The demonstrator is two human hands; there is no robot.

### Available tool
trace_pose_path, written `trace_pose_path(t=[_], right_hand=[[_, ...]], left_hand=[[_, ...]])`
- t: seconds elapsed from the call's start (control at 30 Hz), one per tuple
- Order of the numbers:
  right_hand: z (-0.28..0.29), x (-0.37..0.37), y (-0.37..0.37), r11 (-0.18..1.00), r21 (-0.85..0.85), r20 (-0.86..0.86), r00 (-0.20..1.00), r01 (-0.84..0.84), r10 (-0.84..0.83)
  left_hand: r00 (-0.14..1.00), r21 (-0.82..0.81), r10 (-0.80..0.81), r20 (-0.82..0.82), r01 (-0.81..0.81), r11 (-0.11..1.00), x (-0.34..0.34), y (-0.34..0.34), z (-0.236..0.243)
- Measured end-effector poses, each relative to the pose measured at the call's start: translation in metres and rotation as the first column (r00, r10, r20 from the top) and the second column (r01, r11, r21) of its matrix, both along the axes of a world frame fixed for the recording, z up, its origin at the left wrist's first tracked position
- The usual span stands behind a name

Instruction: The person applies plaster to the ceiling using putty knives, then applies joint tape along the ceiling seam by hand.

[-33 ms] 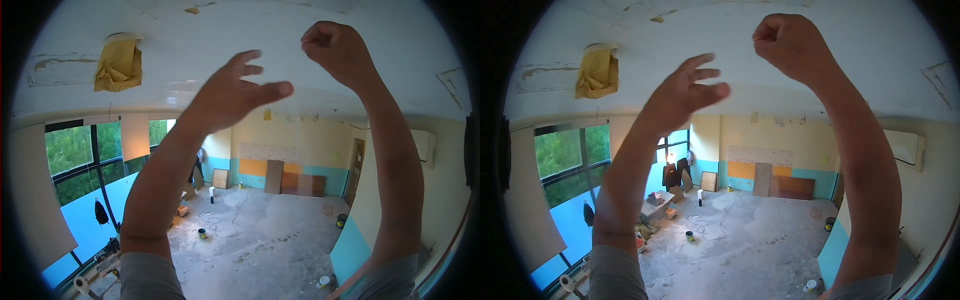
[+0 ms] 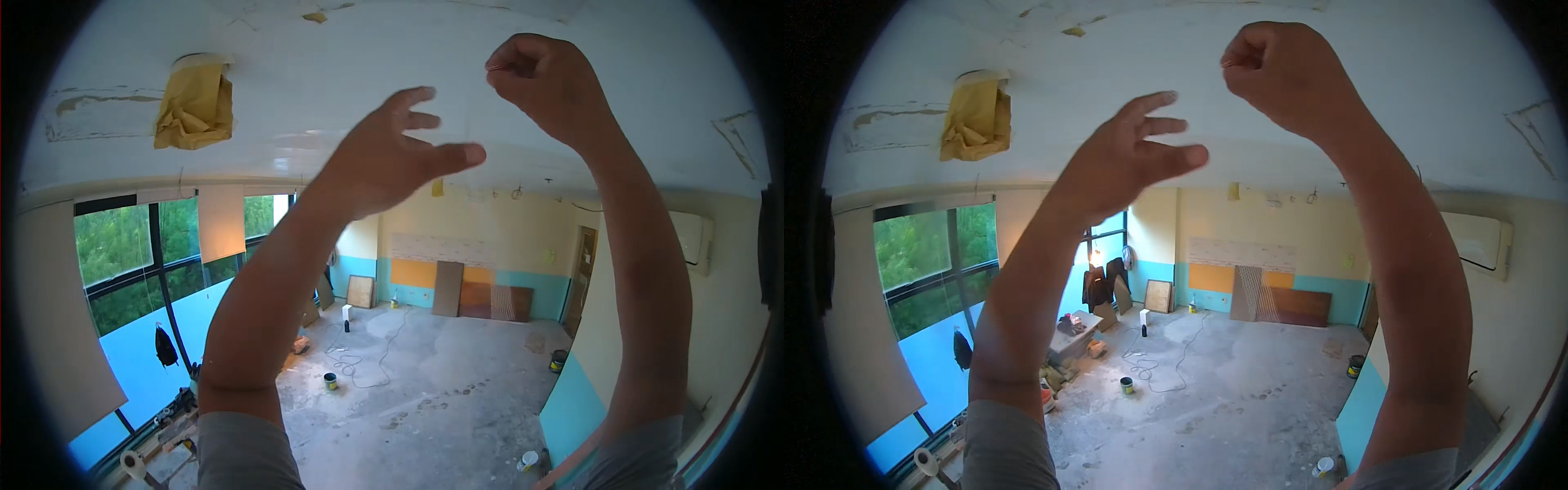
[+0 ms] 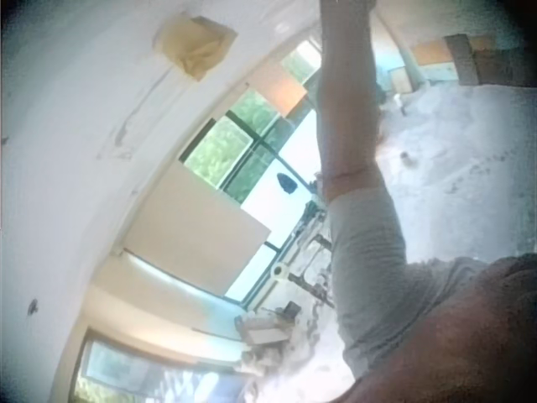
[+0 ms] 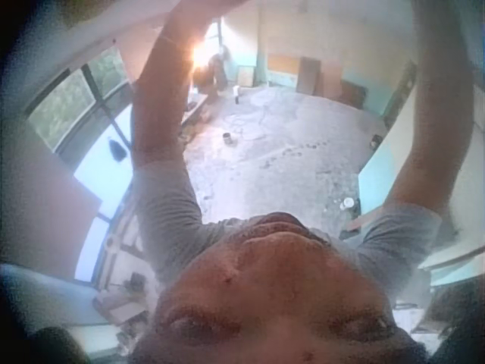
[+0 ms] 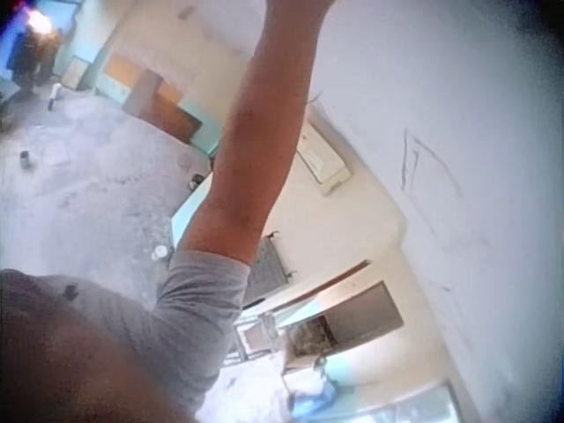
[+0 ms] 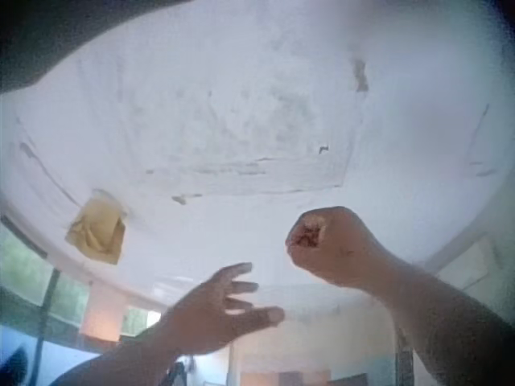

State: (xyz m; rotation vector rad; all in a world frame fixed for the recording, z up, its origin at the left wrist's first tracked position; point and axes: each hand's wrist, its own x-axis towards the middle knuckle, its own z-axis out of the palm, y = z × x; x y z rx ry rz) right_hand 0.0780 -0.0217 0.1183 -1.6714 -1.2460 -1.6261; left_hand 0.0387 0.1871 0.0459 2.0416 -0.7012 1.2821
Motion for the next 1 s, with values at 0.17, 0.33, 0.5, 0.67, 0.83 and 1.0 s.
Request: trace_pose_path(t=[0.17,0.33,0.5,0.67,0.83,1.0], right_hand=[[0.001,-0.008,0.001,1.000,-0.027,0.039,0.999,0.005,-0.003],[0.011,-0.001,-0.017,0.958,0.285,0.095,0.994,0.015,-0.044],[0.025,0.008,-0.037,0.899,0.436,0.064,0.998,-0.047,0.021],[0.039,0.022,-0.054,0.837,0.495,0.168,0.971,-0.232,0.170],[0.045,0.022,-0.054,0.799,0.561,0.194,0.973,-0.217,0.129],[0.053,0.019,-0.049,0.788,0.583,0.176,0.977,-0.199,0.117]], left_hand=[[0.990,0.000,-0.067,-0.122,0.068,0.998,0.010,0.002,0.006],[0.932,0.095,0.350,0.097,-0.359,0.928,0.013,0.022,0.014],[0.856,0.135,0.458,0.239,-0.496,0.858,-0.008,0.056,0.028],[0.724,0.015,0.555,0.410,-0.613,0.790,-0.041,0.108,0.059],[0.721,-0.188,0.550,0.422,-0.524,0.831,-0.064,0.127,0.080],[0.773,-0.225,0.260,0.579,-0.155,0.962,-0.058,0.142,0.101]])
